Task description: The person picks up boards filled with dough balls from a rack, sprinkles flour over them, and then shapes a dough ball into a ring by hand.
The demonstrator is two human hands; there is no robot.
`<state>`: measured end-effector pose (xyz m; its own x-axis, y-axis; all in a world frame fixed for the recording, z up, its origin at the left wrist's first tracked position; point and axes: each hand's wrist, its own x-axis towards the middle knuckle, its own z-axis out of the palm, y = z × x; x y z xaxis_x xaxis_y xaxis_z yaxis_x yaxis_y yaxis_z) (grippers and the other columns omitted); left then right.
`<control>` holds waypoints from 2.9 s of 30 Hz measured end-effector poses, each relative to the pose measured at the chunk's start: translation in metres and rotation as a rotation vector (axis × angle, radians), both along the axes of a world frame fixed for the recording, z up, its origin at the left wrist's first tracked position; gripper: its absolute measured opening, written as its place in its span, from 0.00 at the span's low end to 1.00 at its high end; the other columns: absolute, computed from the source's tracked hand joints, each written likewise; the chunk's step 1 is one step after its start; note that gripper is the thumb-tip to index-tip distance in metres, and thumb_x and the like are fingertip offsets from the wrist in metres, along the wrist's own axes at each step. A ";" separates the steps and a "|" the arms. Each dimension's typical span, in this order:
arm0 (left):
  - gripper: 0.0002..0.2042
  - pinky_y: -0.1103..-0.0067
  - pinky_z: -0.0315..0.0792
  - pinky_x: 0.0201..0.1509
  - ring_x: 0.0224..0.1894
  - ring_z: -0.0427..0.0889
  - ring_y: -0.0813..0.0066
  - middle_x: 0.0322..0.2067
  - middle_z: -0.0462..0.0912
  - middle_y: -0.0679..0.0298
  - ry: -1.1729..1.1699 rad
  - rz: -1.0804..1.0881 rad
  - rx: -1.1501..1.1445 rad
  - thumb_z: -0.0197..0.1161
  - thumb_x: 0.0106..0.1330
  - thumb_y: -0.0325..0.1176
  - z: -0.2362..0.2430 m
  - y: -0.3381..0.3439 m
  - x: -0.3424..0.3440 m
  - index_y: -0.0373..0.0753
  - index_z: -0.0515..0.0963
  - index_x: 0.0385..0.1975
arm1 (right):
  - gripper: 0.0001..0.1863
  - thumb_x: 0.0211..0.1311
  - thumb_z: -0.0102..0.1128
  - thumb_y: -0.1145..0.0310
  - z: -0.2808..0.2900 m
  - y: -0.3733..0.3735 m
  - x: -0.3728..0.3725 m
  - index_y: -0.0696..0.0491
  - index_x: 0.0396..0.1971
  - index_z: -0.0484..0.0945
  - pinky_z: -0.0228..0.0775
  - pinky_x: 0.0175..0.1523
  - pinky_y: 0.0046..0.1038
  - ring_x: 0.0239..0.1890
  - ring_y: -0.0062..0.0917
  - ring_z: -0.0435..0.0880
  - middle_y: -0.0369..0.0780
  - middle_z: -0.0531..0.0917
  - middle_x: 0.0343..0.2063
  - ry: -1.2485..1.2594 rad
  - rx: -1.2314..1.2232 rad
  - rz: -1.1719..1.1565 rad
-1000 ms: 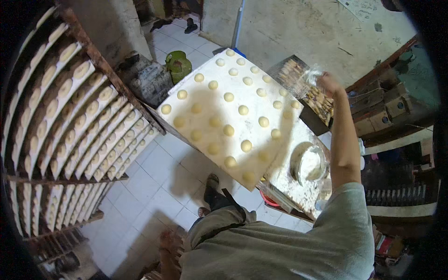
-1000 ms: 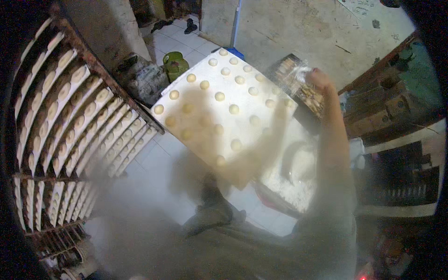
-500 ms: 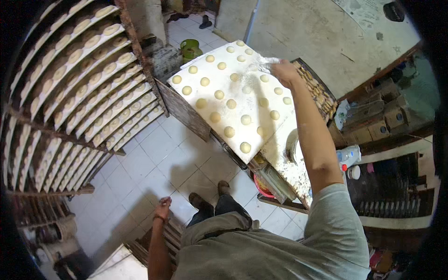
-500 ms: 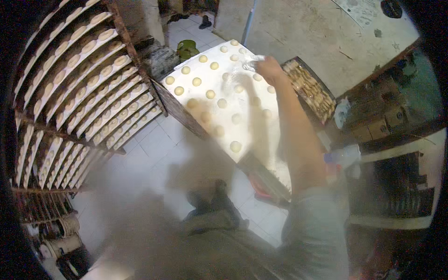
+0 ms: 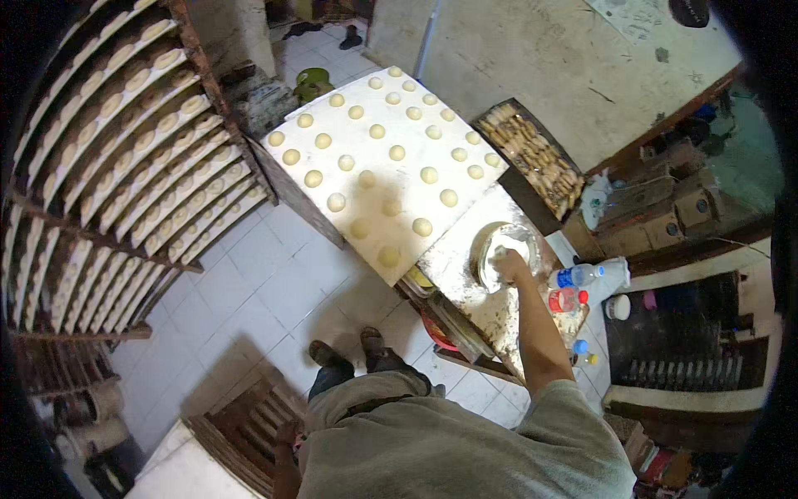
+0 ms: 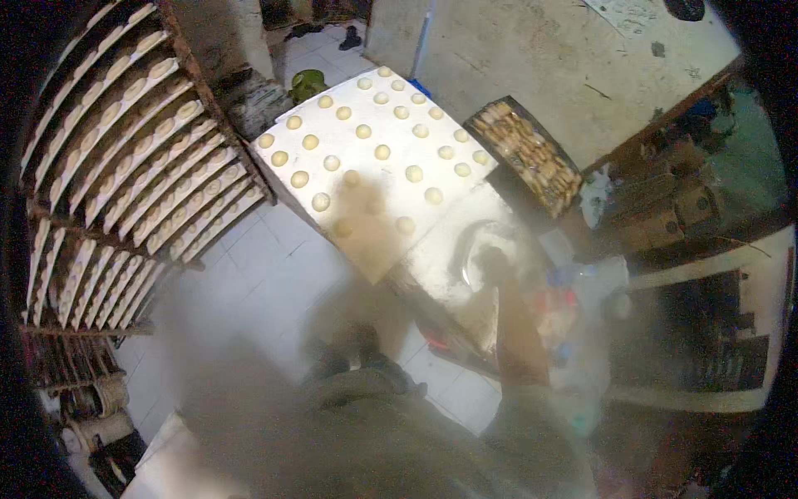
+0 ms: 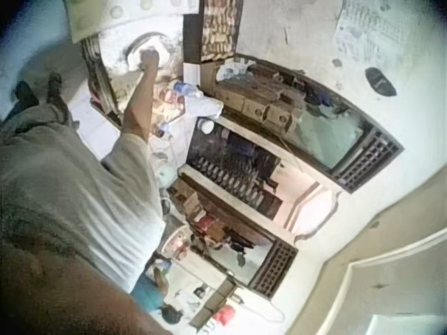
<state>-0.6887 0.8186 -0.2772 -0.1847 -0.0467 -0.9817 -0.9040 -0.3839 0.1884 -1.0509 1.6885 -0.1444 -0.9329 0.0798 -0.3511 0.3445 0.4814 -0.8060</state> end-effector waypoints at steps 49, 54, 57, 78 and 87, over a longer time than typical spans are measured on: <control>0.18 0.75 0.75 0.52 0.49 0.81 0.71 0.48 0.82 0.60 1.364 -1.161 0.094 0.61 0.69 0.37 0.184 0.245 -0.408 0.40 0.74 0.55 | 0.24 0.54 0.60 0.69 0.222 -0.112 -0.193 0.56 0.53 0.76 0.67 0.61 0.38 0.55 0.48 0.76 0.50 0.79 0.52 0.208 0.838 0.089; 0.25 0.72 0.72 0.57 0.53 0.79 0.70 0.50 0.80 0.58 0.996 -1.330 0.412 0.59 0.69 0.49 0.239 0.404 -0.377 0.36 0.72 0.57 | 0.25 0.58 0.61 0.57 0.115 0.061 -0.050 0.56 0.52 0.76 0.72 0.56 0.38 0.51 0.46 0.81 0.53 0.83 0.44 -0.214 0.812 0.050; 0.32 0.72 0.72 0.57 0.55 0.77 0.68 0.52 0.78 0.57 0.968 -1.444 0.438 0.56 0.69 0.54 0.207 0.446 -0.373 0.32 0.64 0.62 | 0.30 0.58 0.62 0.53 0.115 0.005 -0.066 0.64 0.51 0.75 0.74 0.54 0.40 0.51 0.47 0.81 0.56 0.82 0.43 -0.204 0.832 0.131; 0.34 0.60 0.74 0.56 0.58 0.71 0.61 0.56 0.68 0.56 0.578 -0.642 0.298 0.69 0.61 0.42 0.173 0.364 -0.267 0.47 0.57 0.63 | 0.24 0.62 0.58 0.74 0.008 -0.247 0.178 0.59 0.58 0.66 0.85 0.38 0.34 0.37 0.32 0.86 0.45 0.83 0.44 -0.367 -0.681 -0.544; 0.29 0.68 0.77 0.36 0.41 0.76 0.70 0.41 0.74 0.63 0.854 -0.422 0.118 0.69 0.56 0.40 0.056 0.412 -0.306 0.48 0.64 0.57 | 0.20 0.66 0.58 0.72 -0.004 -0.222 0.164 0.57 0.57 0.70 0.80 0.46 0.33 0.40 0.32 0.84 0.47 0.81 0.45 -0.145 -0.393 0.009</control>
